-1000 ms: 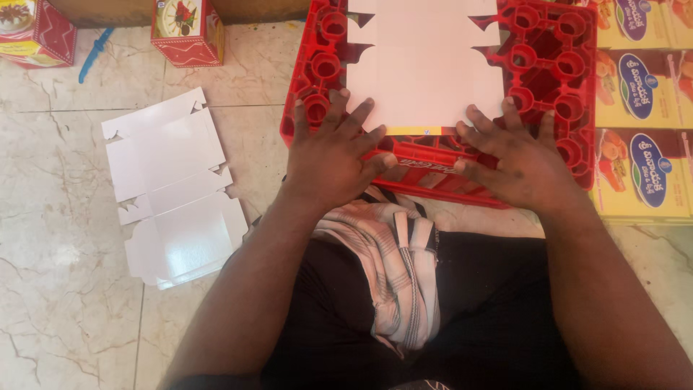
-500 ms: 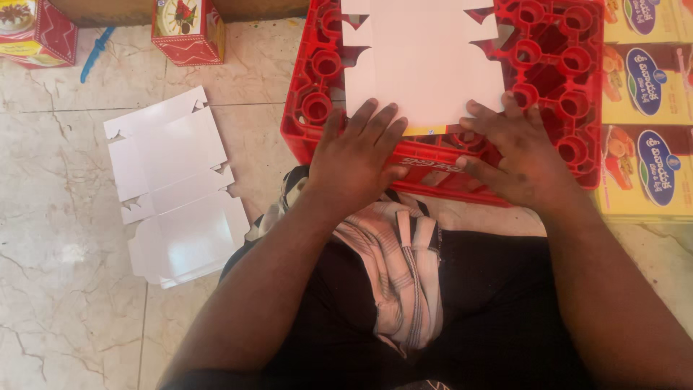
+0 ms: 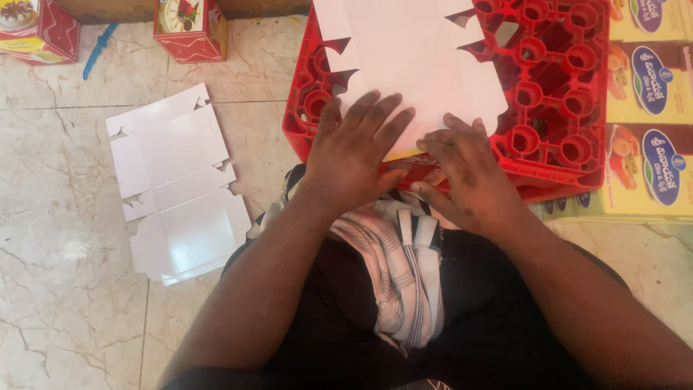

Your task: The person assembles cardboard boxes by folding the flaps together and tucking them in by hand while sitting on the floor.

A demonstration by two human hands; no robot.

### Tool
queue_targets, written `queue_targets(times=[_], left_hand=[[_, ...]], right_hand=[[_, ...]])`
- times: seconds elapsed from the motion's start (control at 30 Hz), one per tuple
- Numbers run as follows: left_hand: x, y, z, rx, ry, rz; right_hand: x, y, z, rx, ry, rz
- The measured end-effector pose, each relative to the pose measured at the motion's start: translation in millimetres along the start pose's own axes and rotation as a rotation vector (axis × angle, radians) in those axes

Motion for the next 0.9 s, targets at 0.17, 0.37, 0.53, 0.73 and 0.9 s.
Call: queue_targets(times=[0.17,0.37,0.53,0.73,0.9], left_hand=[[-22.0,9.8,-11.5,-0.088,0.01,0.112],[-14.3,18.4,-12.9,-0.161,0.047,0.086],[7.4,10.2,-3.1,-0.072,0.171,0.157],[16.4,6.1,0.7,0.034,0.193,0.058],[11.2,20.2,-2.3,-0.08,0.078,-0.074]], right_hand=[[34.3,-5.3,-1.1,0.02,0.153,0.152],[11.4,-35.0,10.7,0.161,-0.073,-0.237],[-6.0,-28.5,14.5,0.009,-0.09,-0.255],[23.0,-41.7,10.5,0.024,-0.018,-0.295],[34.6,-47.7,4.2,0.037,0.006,-0.395]])
Point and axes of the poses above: each hand's wrist, its own z-axis towards the middle knuckle, its own y-axis out of the palm, x = y × z, the point moved 8 cm from there along z, towards the middle knuckle, and after that the axes turned 10 degrees about x, right-handed, at the moved point
